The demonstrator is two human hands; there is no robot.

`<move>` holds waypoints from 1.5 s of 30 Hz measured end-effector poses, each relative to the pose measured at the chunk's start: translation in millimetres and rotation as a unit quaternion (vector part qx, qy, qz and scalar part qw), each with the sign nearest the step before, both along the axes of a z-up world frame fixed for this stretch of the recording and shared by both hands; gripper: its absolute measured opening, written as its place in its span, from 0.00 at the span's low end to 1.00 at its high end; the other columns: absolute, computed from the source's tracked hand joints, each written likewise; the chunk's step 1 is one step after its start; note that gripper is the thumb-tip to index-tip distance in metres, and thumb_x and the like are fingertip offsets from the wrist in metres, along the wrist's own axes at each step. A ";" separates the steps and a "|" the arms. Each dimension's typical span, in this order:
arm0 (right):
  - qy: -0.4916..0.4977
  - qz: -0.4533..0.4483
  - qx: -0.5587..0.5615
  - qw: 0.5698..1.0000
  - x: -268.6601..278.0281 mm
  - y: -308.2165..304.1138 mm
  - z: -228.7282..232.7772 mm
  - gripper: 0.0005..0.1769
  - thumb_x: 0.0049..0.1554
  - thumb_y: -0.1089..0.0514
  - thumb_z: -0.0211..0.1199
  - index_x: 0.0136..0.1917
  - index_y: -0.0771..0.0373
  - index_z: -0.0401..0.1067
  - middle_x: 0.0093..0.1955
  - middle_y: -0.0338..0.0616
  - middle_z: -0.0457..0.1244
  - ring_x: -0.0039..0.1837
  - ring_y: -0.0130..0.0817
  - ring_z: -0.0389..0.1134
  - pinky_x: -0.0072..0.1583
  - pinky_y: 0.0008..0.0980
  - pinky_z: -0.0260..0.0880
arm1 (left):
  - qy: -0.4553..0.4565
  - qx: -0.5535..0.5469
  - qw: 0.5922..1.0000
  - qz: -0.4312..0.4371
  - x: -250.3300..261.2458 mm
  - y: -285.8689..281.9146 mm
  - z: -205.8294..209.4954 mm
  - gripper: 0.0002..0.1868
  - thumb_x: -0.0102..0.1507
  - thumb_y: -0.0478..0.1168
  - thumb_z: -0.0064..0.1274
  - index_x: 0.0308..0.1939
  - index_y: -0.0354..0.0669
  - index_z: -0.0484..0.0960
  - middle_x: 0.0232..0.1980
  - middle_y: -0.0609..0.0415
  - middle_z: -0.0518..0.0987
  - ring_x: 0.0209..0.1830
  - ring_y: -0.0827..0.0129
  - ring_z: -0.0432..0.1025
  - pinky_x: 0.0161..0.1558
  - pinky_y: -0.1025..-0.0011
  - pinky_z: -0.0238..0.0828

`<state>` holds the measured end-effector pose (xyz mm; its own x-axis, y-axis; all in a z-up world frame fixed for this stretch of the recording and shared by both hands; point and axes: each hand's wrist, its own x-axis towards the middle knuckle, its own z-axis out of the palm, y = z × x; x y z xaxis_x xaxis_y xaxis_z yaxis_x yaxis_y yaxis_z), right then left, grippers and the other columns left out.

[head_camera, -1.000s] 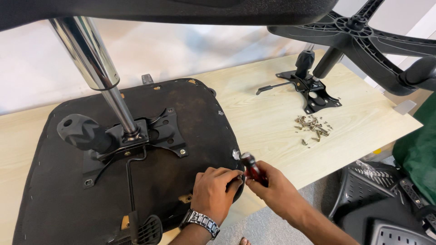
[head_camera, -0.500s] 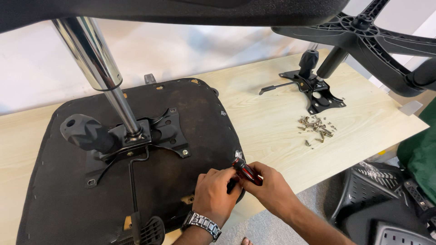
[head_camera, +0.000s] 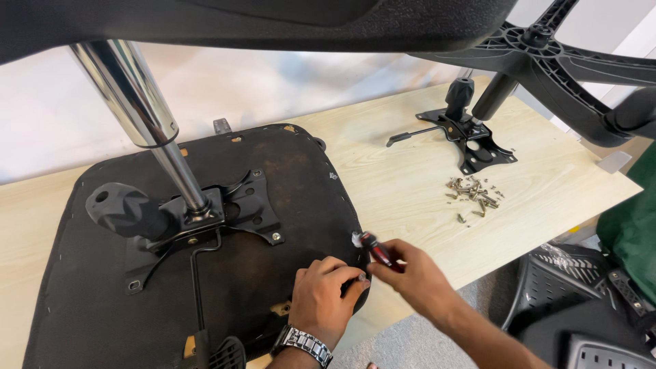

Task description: The person uses a screwdriver to tighten screws on the underside of an office chair seat, securing the gas lift and tilt mechanism to the seat base. The person works on multiple screw locations around the central mounting plate.

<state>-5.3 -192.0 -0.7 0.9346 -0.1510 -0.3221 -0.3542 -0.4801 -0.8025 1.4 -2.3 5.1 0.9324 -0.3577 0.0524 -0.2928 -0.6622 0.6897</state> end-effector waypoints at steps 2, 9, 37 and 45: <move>0.077 -0.058 -0.027 0.995 7.1 -24.3 -11.2 0.26 0.57 0.54 0.65 0.67 0.60 0.68 0.54 0.49 0.71 0.46 0.33 0.68 0.51 0.31 0.72 | 0.002 0.002 1.000 0.000 -0.6 0.6 2.0 0.10 0.60 0.50 0.61 0.42 0.55 0.89 0.40 0.66 0.80 0.45 0.74 0.72 0.51 0.68 0.63; 0.074 -0.092 -0.165 0.979 43.4 -106.9 -22.3 0.30 0.57 0.57 0.66 0.72 0.57 0.67 0.64 0.43 0.70 0.48 0.34 0.70 0.53 0.36 0.72 | -0.003 -0.007 1.000 0.003 -2.7 -0.6 2.5 0.10 0.60 0.50 0.61 0.42 0.55 0.89 0.38 0.67 0.80 0.41 0.74 0.73 0.50 0.67 0.63; 0.048 0.080 0.079 0.992 29.1 -31.7 -2.7 0.22 0.52 0.41 0.71 0.47 0.62 0.81 0.33 0.37 0.61 0.38 0.27 0.56 0.43 0.29 0.58 | 0.004 0.019 0.996 0.092 16.1 -25.7 1.0 0.15 0.55 0.56 0.66 0.30 0.54 0.81 0.26 0.64 0.80 0.30 0.68 0.72 0.38 0.65 0.66; 0.056 0.046 0.053 0.996 26.8 -34.3 4.4 0.21 0.54 0.44 0.70 0.43 0.66 0.79 0.30 0.34 0.55 0.35 0.25 0.52 0.38 0.29 0.54 | -0.044 -0.027 0.998 0.047 28.2 -39.8 -4.7 0.13 0.56 0.51 0.66 0.28 0.51 0.80 0.27 0.65 0.82 0.30 0.70 0.73 0.39 0.65 0.65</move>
